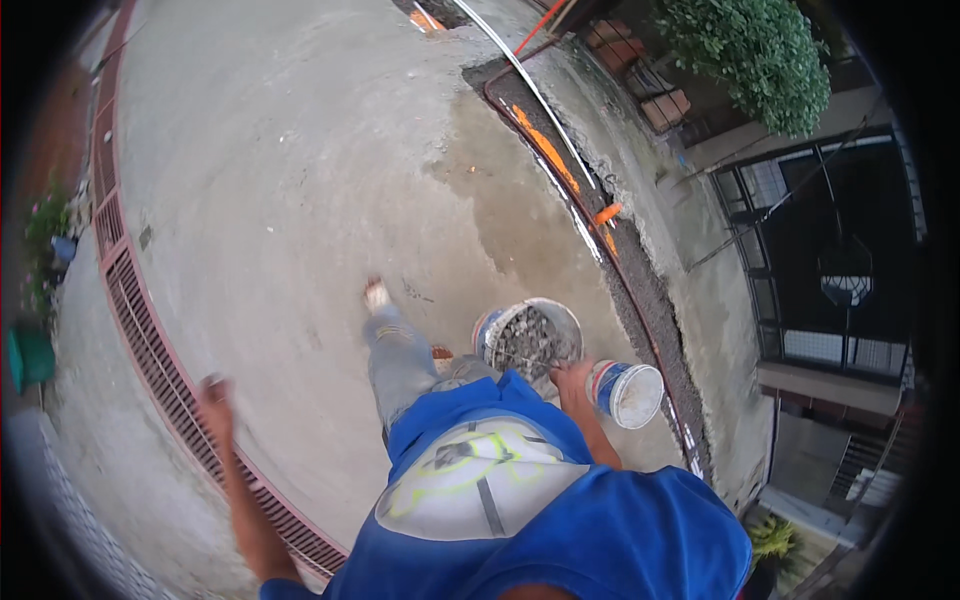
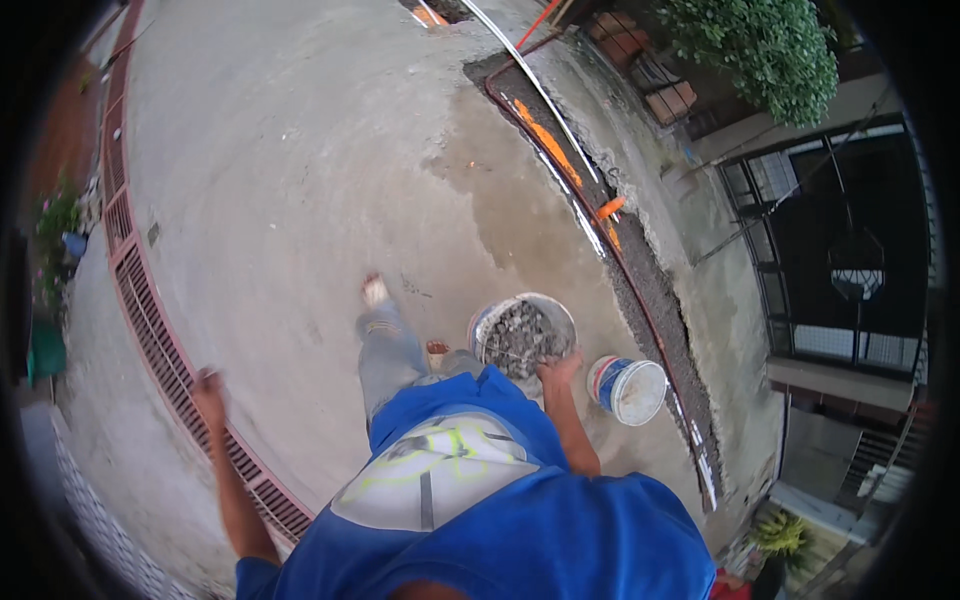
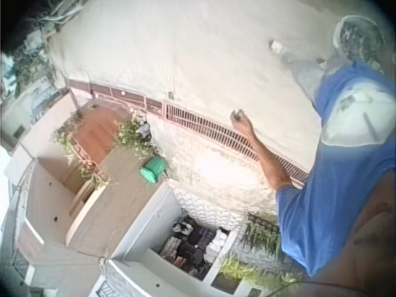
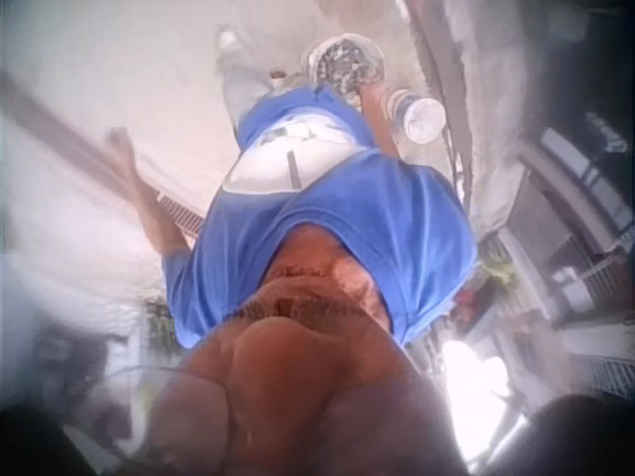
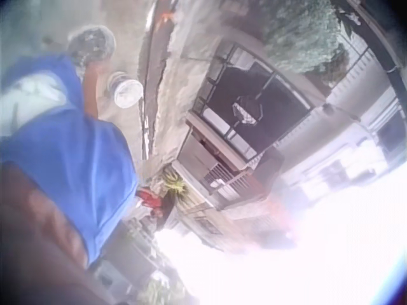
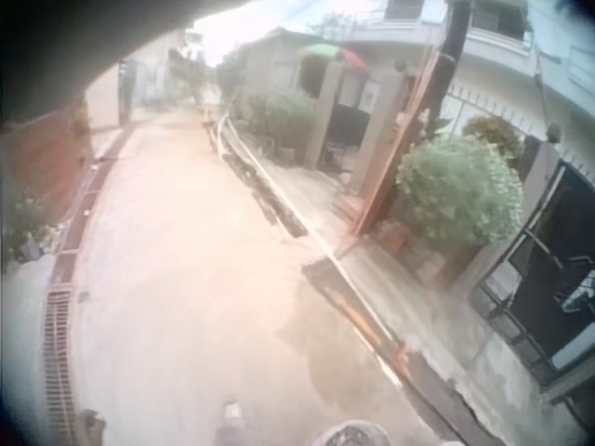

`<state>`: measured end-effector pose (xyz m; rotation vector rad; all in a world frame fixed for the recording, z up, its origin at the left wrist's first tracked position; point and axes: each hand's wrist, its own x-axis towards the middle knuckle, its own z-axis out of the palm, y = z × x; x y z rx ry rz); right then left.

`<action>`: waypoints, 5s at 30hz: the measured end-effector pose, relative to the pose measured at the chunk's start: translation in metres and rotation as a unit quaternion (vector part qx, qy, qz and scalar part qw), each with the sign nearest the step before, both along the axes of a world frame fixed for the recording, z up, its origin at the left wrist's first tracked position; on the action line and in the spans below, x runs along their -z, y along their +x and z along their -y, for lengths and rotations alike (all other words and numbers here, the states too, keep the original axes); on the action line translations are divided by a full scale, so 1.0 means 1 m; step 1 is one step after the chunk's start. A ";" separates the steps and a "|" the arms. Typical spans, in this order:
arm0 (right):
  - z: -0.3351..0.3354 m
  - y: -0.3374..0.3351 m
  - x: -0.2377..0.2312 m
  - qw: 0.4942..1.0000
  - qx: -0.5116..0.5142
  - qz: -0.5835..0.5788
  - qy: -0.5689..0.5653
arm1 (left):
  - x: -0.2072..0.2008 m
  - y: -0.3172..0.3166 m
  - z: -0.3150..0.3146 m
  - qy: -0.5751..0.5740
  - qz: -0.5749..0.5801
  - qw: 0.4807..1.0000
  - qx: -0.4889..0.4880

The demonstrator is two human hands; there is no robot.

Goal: The person scoops concrete rubble into a bucket using a trowel and by hand. The person then carries the bucket down the walkway and empties the rubble into a ground trench.

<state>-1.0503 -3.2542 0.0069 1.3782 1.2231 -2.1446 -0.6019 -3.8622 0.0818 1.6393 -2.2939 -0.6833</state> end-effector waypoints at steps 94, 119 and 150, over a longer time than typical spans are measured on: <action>0.478 -0.691 0.243 0.911 0.260 0.314 0.065 | 0.262 -1.391 -0.058 0.228 0.140 0.526 0.808; 0.137 -0.624 0.207 0.859 0.260 0.351 0.267 | 0.317 -1.300 -0.369 0.347 0.114 0.465 0.807; 0.139 -0.588 0.262 0.892 0.188 0.364 0.192 | 0.322 -1.287 -0.378 0.262 0.101 0.515 0.810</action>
